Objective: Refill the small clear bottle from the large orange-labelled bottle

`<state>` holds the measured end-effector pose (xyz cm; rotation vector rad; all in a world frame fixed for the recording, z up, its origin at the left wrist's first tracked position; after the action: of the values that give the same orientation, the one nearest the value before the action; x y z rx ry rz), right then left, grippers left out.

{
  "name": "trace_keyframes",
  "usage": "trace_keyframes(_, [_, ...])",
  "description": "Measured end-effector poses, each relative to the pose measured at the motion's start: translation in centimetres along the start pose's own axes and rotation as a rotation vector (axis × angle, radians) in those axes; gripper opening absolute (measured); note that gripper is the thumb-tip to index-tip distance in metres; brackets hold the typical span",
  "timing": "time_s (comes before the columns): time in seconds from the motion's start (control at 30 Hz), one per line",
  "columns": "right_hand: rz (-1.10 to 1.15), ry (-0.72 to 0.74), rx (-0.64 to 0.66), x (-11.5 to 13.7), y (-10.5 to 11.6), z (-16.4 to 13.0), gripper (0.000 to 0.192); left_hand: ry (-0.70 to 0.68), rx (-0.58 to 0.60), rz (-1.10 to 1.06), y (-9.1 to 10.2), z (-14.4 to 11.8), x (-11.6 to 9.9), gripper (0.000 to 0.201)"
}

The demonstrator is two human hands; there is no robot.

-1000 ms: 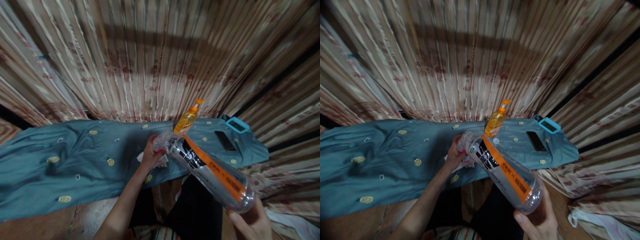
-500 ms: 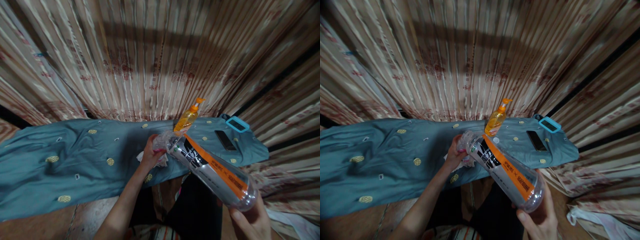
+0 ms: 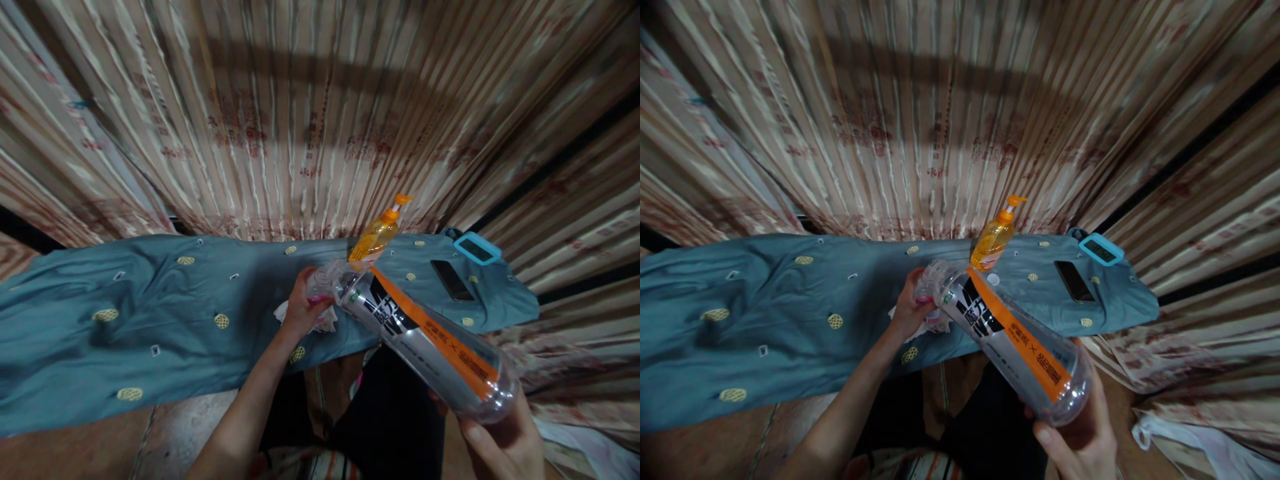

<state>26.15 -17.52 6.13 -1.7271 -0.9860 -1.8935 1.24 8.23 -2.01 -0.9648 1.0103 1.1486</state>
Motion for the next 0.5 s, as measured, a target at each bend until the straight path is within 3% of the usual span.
trace_keyframes(0.23, [-0.01, 0.075, 0.005, -1.2, 0.8, 0.8, 0.112, 0.009, -0.02, 0.009, 0.1, -0.1, 0.0, 0.078])
trace_keyframes(0.4, [-0.041, 0.208, 0.024, -2.0, 1.4, 1.4, 0.102, 0.007, -0.008, -0.011, 0.0, -0.2, 0.0, 0.077])
trace_keyframes(0.5, [-0.071, 0.15, 0.016, -1.8, 1.0, 1.0, 0.104, 0.006, 0.0, -0.015, 0.0, -0.1, 0.0, 0.078])
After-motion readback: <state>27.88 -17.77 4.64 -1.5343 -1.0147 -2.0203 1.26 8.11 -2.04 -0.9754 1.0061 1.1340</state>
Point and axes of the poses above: each hand's wrist, its own z-axis towards the middle knuckle, its own y-axis out of the back of the hand, x = y × z, the point moved 9 cm from there along z, towards the middle knuckle, and after that the axes turned 7 degrees about -z, right-handed, at the moved point
